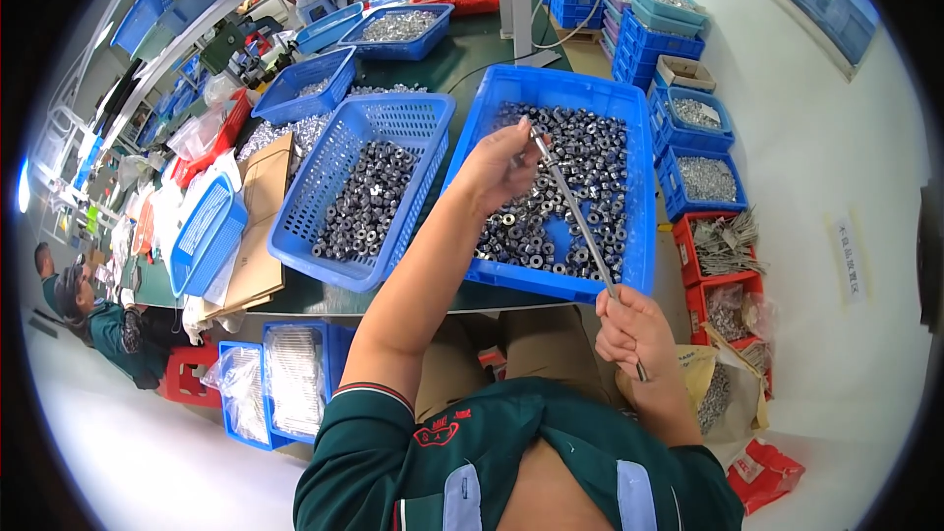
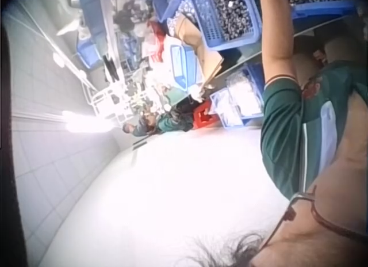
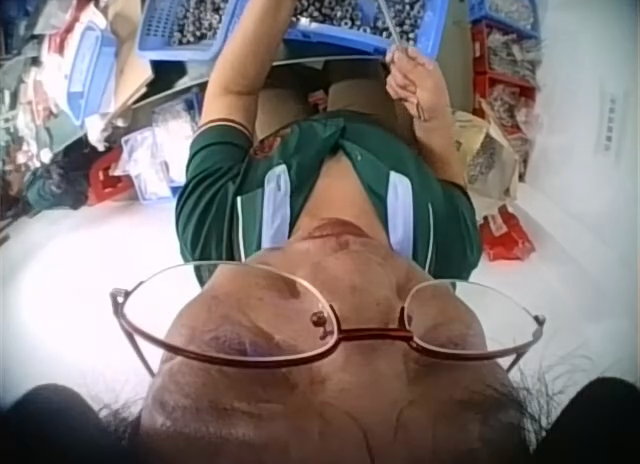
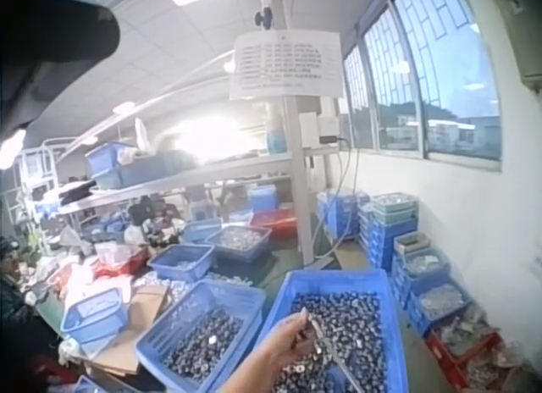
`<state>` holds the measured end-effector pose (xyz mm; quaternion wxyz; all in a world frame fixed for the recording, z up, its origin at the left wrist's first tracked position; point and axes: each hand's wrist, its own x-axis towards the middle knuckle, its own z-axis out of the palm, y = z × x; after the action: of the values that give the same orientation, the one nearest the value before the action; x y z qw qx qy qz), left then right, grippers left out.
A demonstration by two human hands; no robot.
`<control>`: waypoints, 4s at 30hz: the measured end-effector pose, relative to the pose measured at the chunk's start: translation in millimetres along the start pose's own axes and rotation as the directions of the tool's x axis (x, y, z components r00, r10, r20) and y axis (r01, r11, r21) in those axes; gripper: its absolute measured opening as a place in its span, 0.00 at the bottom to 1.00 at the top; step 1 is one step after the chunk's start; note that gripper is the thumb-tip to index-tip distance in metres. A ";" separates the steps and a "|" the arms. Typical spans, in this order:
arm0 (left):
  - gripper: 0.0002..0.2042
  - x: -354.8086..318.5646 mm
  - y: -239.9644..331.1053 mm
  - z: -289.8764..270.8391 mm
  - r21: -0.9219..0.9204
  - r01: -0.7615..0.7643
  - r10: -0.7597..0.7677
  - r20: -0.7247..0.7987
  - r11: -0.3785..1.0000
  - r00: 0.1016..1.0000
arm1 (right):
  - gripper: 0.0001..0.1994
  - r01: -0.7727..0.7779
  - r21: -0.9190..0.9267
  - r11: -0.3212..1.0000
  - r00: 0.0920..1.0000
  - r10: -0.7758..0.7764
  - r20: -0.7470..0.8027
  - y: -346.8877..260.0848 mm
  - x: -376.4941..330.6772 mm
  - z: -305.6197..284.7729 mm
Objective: Picking up and organizing small metal rings from a blue bin using a metal rod tool.
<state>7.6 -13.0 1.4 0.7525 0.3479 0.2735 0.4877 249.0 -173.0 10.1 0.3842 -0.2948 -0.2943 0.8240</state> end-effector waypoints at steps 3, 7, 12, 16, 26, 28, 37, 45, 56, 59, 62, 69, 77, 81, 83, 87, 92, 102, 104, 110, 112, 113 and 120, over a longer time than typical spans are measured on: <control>0.15 0.9 -7.2 3.8 0.206 0.015 -0.020 0.021 0.978 1.000 | 0.07 0.031 -0.117 0.993 0.999 -0.034 -0.031 0.9 3.7 3.6; 0.15 0.0 -10.3 13.7 0.291 0.137 -0.200 0.198 0.947 0.960 | 0.07 0.084 -0.159 0.984 0.987 -0.104 -0.124 7.9 21.3 2.5; 0.20 1.8 0.9 9.3 0.037 0.290 -0.288 -0.061 0.956 0.956 | 0.06 0.118 -0.187 0.975 0.978 -0.147 -0.150 8.8 15.0 -2.5; 0.16 1.4 3.0 12.9 0.068 0.212 -0.210 -0.045 0.975 0.977 | 0.06 0.081 -0.193 0.978 0.985 -0.108 -0.135 11.0 1.9 -7.8; 0.09 2.3 -1.6 -3.9 -0.077 0.035 -0.032 0.045 0.996 0.998 | 0.05 0.045 -0.137 0.990 0.998 -0.050 -0.035 15.9 -4.7 -15.5; 0.09 2.1 -3.3 -2.0 -0.107 0.023 -0.022 0.009 0.994 1.000 | 0.05 0.038 -0.133 0.990 0.999 -0.043 -0.029 17.3 -4.2 -16.0; 0.11 5.2 -5.7 -3.6 -0.162 0.057 -0.053 0.026 0.985 0.998 | 0.05 0.032 -0.156 0.987 0.999 -0.036 -0.023 20.1 2.6 -12.8; 0.11 5.5 -4.3 -7.9 -0.199 0.115 -0.116 0.003 0.973 0.993 | 0.05 0.069 -0.212 0.975 0.997 -0.075 -0.023 23.0 4.3 -13.4; 0.07 3.4 -8.2 -2.3 0.056 0.149 -0.156 0.155 0.987 0.975 | 0.06 0.067 -0.188 0.980 0.992 -0.086 -0.097 13.9 4.7 -4.0; 0.08 0.1 -4.4 6.4 0.105 0.264 -0.279 0.183 0.959 0.943 | 0.06 0.085 -0.153 0.985 0.988 -0.103 -0.111 12.2 14.4 -5.2; 0.05 1.7 -1.0 2.4 -0.008 0.262 -0.261 0.075 0.965 0.962 | 0.06 0.123 -0.159 0.979 0.981 -0.145 -0.132 11.1 14.2 -7.6; 0.08 1.6 3.2 -0.2 -0.160 0.149 -0.163 -0.078 0.976 0.984 | 0.05 0.114 -0.164 0.980 0.984 -0.134 -0.113 12.6 -0.1 -12.4; 0.07 4.9 -1.2 -10.4 -0.188 0.089 -0.104 -0.067 0.978 0.992 | 0.04 0.087 -0.143 0.986 0.995 -0.093 -0.034 20.1 -4.1 -18.2; 0.10 4.7 -2.9 -7.4 -0.141 0.088 -0.108 -0.143 0.986 0.984 | 0.04 0.067 -0.126 0.990 0.997 -0.070 -0.022 21.1 -4.1 -16.9; 0.11 4.7 -1.1 0.7 -0.125 0.101 -0.122 -0.175 0.987 0.977 | 0.04 0.045 -0.111 0.993 0.999 -0.047 -0.018 21.7 -3.6 -17.2; 0.13 4.1 2.2 11.5 -0.078 0.114 -0.130 -0.256 0.990 0.958 | 0.04 0.040 -0.112 0.993 0.998 -0.044 -0.033 23.7 -2.1 -19.2; 0.13 5.5 0.0 2.6 -0.063 0.083 -0.094 -0.205 0.995 0.974 | 0.05 0.010 -0.123 0.992 0.999 -0.016 -0.047 20.2 -2.5 -16.1; 0.14 3.6 -2.1 -1.4 -0.047 -0.034 0.029 -0.094 0.998 0.995 | 0.05 -0.011 -0.135 0.991 0.999 0.004 -0.047 20.9 -0.5 -12.6; 0.15 4.5 -2.8 -3.1 -0.051 -0.030 0.026 -0.069 0.998 0.997 | 0.04 -0.004 -0.148 0.989 0.998 -0.006 -0.067 21.1 -0.4 -9.7; 0.17 6.2 -1.6 -3.9 -0.178 -0.035 0.033 -0.014 0.983 0.999 | 0.04 0.019 -0.183 0.983 0.998 -0.030 -0.054 23.1 0.1 -8.9; 0.15 5.7 0.1 -2.9 -0.165 0.002 0.000 0.012 0.986 1.000 | 0.05 0.022 -0.251 0.968 0.996 -0.043 -0.079 26.1 0.8 -9.9; 0.15 4.7 1.1 -4.4 -0.165 0.001 0.001 0.010 0.986 1.000 | 0.05 0.021 -0.316 0.949 0.993 -0.056 -0.101 27.8 1.3 -9.6; 0.11 3.8 2.4 -3.5 -0.267 -0.090 0.125 0.118 0.959 0.985 | 0.06 0.022 -0.179 0.984 0.998 -0.032 -0.052 24.8 -0.4 -2.5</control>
<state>5.1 -7.9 0.9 0.7806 0.2923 0.1365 0.5353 239.6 -185.9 -9.1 0.3752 -0.3461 -0.3602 0.7808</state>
